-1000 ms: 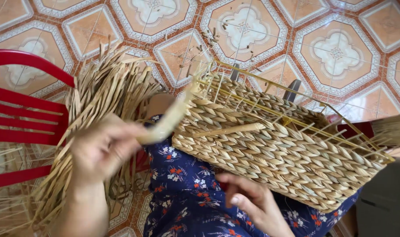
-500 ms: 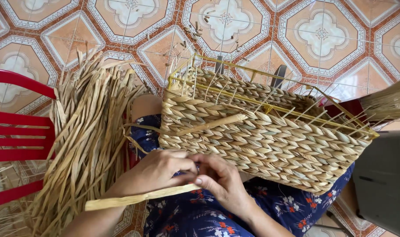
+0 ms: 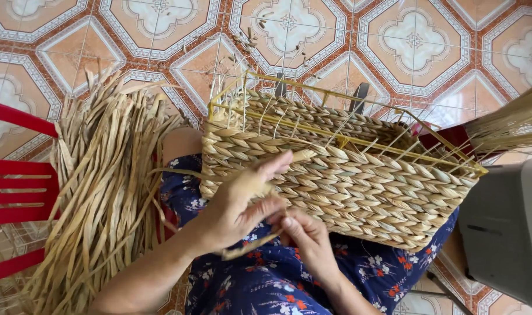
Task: The person weaves a basket by hand, threading and wrapping dried plant fibers around a wire frame.
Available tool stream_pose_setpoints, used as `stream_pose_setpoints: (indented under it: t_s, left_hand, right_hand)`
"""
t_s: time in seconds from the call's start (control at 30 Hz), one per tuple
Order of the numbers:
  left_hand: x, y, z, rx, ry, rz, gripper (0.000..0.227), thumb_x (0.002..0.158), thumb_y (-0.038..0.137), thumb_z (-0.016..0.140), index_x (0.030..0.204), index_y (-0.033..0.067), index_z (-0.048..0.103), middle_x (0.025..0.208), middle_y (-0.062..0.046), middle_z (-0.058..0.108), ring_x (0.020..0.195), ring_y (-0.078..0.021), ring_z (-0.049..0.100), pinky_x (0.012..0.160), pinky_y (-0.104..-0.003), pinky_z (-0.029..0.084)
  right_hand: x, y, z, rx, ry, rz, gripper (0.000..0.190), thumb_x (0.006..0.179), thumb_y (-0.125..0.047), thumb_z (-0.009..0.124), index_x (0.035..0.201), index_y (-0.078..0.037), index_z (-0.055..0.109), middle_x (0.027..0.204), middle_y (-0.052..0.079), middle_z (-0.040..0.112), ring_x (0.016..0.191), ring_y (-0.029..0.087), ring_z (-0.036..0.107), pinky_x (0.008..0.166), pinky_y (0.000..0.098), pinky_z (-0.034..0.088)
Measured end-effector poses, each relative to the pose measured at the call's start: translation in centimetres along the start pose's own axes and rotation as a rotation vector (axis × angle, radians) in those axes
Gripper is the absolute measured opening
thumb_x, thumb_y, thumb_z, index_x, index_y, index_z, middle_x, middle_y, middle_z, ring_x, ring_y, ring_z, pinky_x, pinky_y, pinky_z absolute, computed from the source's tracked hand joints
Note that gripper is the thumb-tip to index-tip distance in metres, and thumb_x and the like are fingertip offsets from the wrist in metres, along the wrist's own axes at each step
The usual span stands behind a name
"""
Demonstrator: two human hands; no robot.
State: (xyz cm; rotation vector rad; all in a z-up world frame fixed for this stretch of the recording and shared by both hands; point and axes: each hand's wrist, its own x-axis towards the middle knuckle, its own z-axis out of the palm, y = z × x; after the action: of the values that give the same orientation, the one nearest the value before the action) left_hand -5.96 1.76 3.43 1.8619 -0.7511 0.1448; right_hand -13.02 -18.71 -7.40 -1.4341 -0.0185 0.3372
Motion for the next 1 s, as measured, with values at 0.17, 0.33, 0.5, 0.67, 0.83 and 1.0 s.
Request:
stream_pose_setpoints:
  t_s: [0.17,0.33,0.5,0.67,0.83,1.0]
  left_hand:
    - [0.4,-2.5,0.5,-0.602,0.005,-0.297,0.034,0.111,0.021,0.05,0.14,0.0063,0.059,0.125,-0.01,0.069,0.112,-0.0183,0.072,0.089,-0.027,0.067]
    - [0.8,-4.4,-3.1,-0.641,0.053,-0.405,0.026,0.111,0.016,0.043,0.131,0.0083,0.058,0.071,0.004,0.054,0.059,-0.0027,0.051,0.049,-0.018,0.045]
    - [1.8,0.1,-12.9,0.691,0.173,-0.065,0.004,0.108,0.004,0.059,0.112,0.0027,0.06,0.075,-0.007,0.063,0.062,-0.0151,0.06,0.049,-0.027,0.049]
    - [3.7,1.3,-11.6,0.954,0.132,0.149,0.012,0.115,-0.008,0.051,0.12,0.0025,0.057,0.097,-0.014,0.063,0.089,-0.0248,0.064,0.072,-0.029,0.056]
    - [5.4,-2.2,-2.1,0.369,0.069,0.232,0.019,0.097,0.015,0.076,0.112,0.0085,0.065,0.088,-0.002,0.064,0.075,-0.0139,0.065,0.064,-0.022,0.058]
    - [6.2,-4.2,0.4,0.285,0.067,0.108,0.015,0.091,0.016,0.079,0.099,0.0075,0.07,0.088,-0.004,0.061,0.081,-0.0172,0.063,0.073,-0.03,0.057]
  right_hand:
    - [0.5,-1.1,1.5,0.053,-0.231,0.21,0.03,0.102,-0.024,0.057,0.105,-0.002,0.077,0.083,0.003,0.072,0.069,0.008,0.06,0.065,0.0225,0.051]
    - [0.8,-4.8,-0.1,-0.381,-0.244,-0.001,0.026,0.099,-0.017,0.064,0.117,-0.005,0.076,0.089,0.006,0.071,0.078,0.011,0.064,0.073,0.0259,0.057]
    - [2.4,-8.7,-4.6,-0.386,0.176,-0.232,0.022,0.1,-0.008,0.063,0.119,-0.004,0.073,0.102,0.006,0.075,0.085,0.011,0.073,0.074,0.0247,0.064]
    - [6.3,-12.6,-2.7,-0.769,0.381,-0.374,0.03,0.097,-0.004,0.069,0.127,-0.005,0.07,0.094,0.005,0.074,0.073,0.009,0.069,0.064,0.0248,0.057]
    - [8.5,-10.8,-1.9,-0.829,0.39,-0.503,0.015,0.094,0.0,0.077,0.107,-0.003,0.069,0.092,0.004,0.07,0.068,0.007,0.064,0.06,0.024,0.051]
    - [6.9,-9.5,-1.9,-0.691,0.402,-0.574,0.016,0.094,0.008,0.073,0.101,-0.002,0.063,0.099,0.005,0.068,0.082,0.009,0.063,0.068,0.0232,0.052]
